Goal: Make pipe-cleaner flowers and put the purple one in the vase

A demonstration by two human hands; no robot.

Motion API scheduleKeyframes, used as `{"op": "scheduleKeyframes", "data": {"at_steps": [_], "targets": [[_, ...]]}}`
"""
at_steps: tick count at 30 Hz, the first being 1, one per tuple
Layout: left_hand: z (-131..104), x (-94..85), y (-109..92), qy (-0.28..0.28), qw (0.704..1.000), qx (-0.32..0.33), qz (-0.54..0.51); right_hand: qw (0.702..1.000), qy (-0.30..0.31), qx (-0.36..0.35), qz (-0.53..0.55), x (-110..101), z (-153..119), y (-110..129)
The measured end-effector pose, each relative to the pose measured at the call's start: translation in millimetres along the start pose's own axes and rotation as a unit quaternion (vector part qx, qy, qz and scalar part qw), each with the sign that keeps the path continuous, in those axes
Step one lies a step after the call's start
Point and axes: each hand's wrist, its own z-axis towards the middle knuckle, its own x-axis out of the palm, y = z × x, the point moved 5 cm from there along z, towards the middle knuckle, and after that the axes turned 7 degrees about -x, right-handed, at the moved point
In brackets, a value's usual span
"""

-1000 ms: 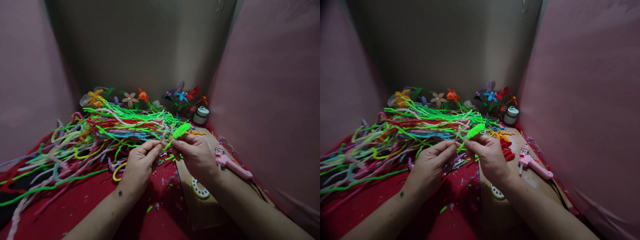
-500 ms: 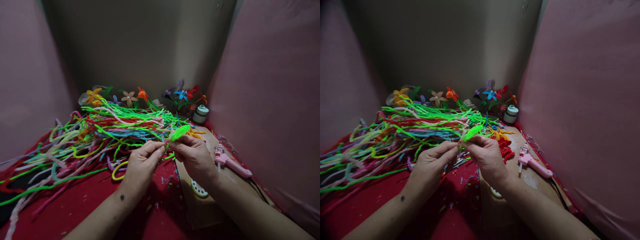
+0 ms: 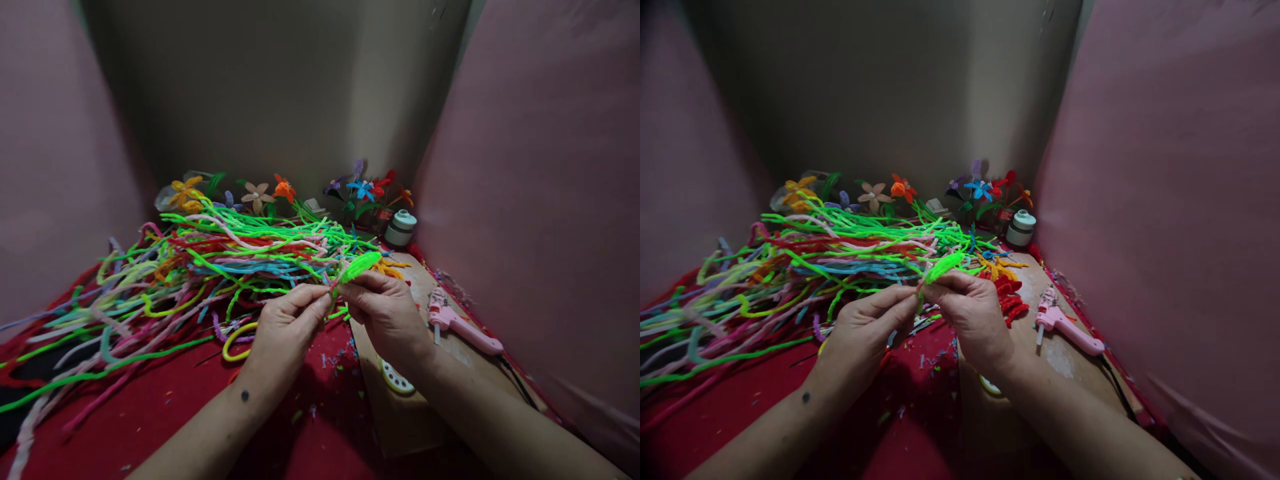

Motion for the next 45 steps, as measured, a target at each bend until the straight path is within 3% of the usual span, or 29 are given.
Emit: {"op": "scheduleKeyframes", "data": {"at_steps": [26,38,45], "targets": [[1.8,7.1,2.2,0.059,0.998,-0.016,-0.028,1.0,-0.007,0.017,0.002,-1.4,1.0,-3.3],[2.2,8.9,3.9,0.078,0.995,-0.047,-0.036,0.998,0.019,0.05,0.025,0.0,1.2,-10.2],[3.2,8.8,3.1,0.096,0.993,-0.057,-0.032,0.999,0.031,0.035,0.021,-0.5,0.4,-10.9]]}}
